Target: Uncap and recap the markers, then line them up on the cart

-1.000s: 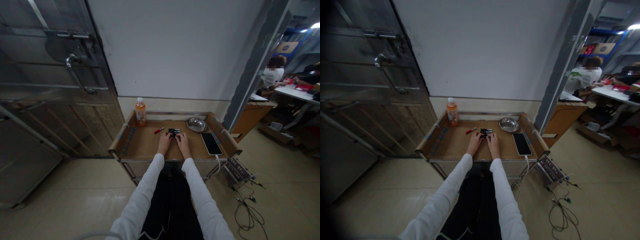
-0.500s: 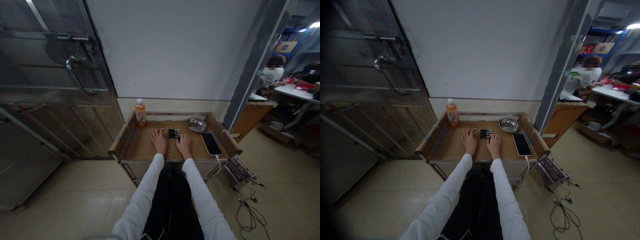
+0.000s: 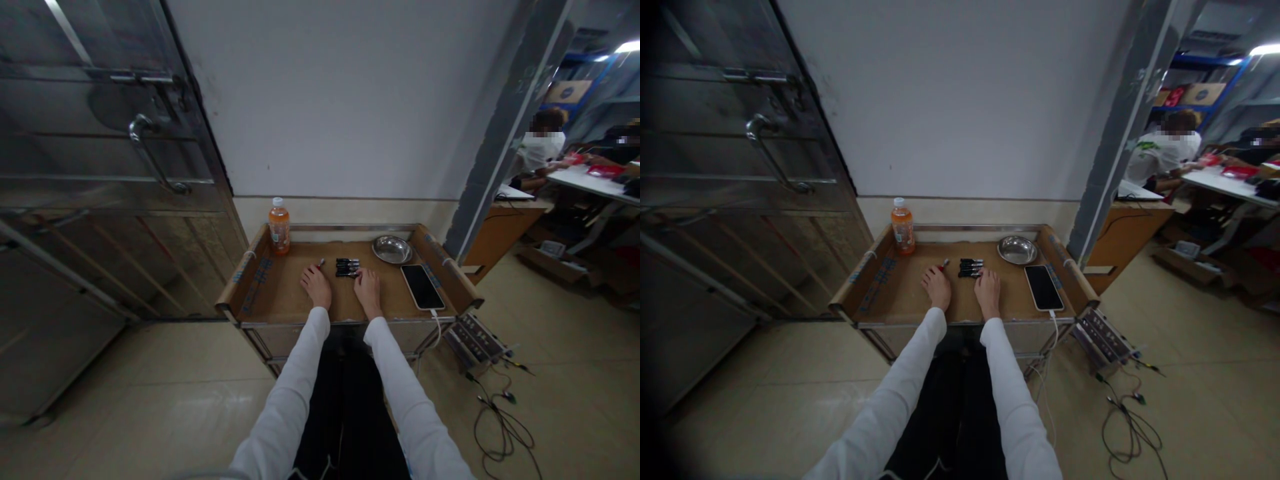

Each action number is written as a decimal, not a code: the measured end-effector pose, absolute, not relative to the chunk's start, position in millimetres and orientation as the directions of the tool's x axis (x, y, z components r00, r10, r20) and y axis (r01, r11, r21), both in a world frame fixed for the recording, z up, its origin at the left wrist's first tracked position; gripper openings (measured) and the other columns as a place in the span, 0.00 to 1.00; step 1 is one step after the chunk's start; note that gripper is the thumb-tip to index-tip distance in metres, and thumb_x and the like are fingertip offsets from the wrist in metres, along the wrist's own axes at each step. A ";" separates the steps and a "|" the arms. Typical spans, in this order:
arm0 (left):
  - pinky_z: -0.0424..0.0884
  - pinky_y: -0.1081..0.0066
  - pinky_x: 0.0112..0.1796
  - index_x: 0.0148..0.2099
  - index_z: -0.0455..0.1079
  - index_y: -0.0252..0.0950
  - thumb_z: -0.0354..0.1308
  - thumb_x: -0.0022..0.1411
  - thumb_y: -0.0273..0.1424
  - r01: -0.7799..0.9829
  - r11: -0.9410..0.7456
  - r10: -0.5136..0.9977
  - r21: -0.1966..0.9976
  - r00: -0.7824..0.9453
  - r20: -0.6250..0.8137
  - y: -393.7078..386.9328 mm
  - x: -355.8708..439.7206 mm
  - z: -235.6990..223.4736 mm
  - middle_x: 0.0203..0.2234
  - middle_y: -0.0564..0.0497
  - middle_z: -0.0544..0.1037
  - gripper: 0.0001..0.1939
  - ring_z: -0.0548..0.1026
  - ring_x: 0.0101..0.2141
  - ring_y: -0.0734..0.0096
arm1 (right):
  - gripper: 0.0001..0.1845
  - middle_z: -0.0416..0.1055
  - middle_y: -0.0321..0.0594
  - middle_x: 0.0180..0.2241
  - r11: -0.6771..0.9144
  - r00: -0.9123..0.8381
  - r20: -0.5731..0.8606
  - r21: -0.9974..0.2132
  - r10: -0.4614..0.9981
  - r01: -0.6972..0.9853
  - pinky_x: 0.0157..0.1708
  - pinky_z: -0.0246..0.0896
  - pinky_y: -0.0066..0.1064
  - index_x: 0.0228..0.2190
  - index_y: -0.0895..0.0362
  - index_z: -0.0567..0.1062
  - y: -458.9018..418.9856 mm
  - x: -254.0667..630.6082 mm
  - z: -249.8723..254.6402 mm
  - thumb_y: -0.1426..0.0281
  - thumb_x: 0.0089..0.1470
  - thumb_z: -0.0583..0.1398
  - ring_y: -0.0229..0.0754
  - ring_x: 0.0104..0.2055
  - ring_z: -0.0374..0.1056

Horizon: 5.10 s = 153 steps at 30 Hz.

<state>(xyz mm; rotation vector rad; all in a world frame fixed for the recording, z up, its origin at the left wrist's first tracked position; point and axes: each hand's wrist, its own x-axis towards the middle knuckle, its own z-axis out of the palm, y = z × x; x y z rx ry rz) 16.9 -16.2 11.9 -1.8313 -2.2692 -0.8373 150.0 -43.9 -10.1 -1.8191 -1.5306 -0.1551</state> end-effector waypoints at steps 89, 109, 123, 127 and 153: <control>0.68 0.64 0.43 0.40 0.67 0.35 0.51 0.64 0.27 0.763 -0.545 0.808 0.349 0.365 0.463 -16.5 16.3 7.1 0.37 0.46 0.69 0.05 0.71 0.40 0.63 | 0.10 0.70 0.44 0.39 0.113 0.108 0.490 -0.401 0.865 0.909 0.41 0.60 0.31 0.35 0.56 0.74 -41.6 150.4 -9.3 0.71 0.59 0.53 0.42 0.39 0.67; 0.68 0.64 0.42 0.43 0.66 0.31 0.41 0.68 0.27 0.918 -0.303 0.864 0.257 0.151 0.480 -14.7 19.9 10.3 0.38 0.41 0.72 0.12 0.72 0.41 0.61 | 0.16 0.71 0.49 0.38 -0.120 0.355 0.488 -0.449 0.797 0.885 0.41 0.58 0.32 0.39 0.61 0.70 -41.1 151.1 -7.1 0.72 0.63 0.45 0.44 0.40 0.67; 0.64 0.61 0.52 0.50 0.66 0.30 0.44 0.64 0.22 0.899 -0.287 0.923 0.332 0.166 0.349 -5.3 19.7 2.8 0.54 0.36 0.69 0.16 0.68 0.54 0.58 | 0.27 0.59 0.58 0.60 -0.236 0.357 0.350 -0.343 0.866 0.909 0.59 0.48 0.43 0.57 0.70 0.63 -34.2 149.5 -19.5 0.77 0.57 0.45 0.52 0.64 0.51; 0.65 0.63 0.49 0.48 0.68 0.31 0.45 0.64 0.23 0.914 -0.297 0.930 0.275 0.212 0.301 -2.6 16.0 8.4 0.50 0.38 0.72 0.14 0.70 0.51 0.59 | 0.27 0.59 0.54 0.60 -0.219 0.336 0.332 -0.344 0.881 0.913 0.59 0.49 0.41 0.58 0.68 0.63 -34.4 156.2 -18.9 0.75 0.58 0.46 0.52 0.63 0.53; 0.62 0.61 0.50 0.52 0.63 0.33 0.45 0.64 0.24 0.904 -0.301 0.928 0.303 0.205 0.311 -9.8 7.8 10.1 0.50 0.39 0.71 0.15 0.69 0.51 0.59 | 0.22 0.63 0.56 0.57 -0.173 0.293 0.378 -0.320 0.878 0.931 0.55 0.50 0.38 0.53 0.65 0.66 -43.5 159.9 -13.1 0.73 0.59 0.48 0.49 0.59 0.57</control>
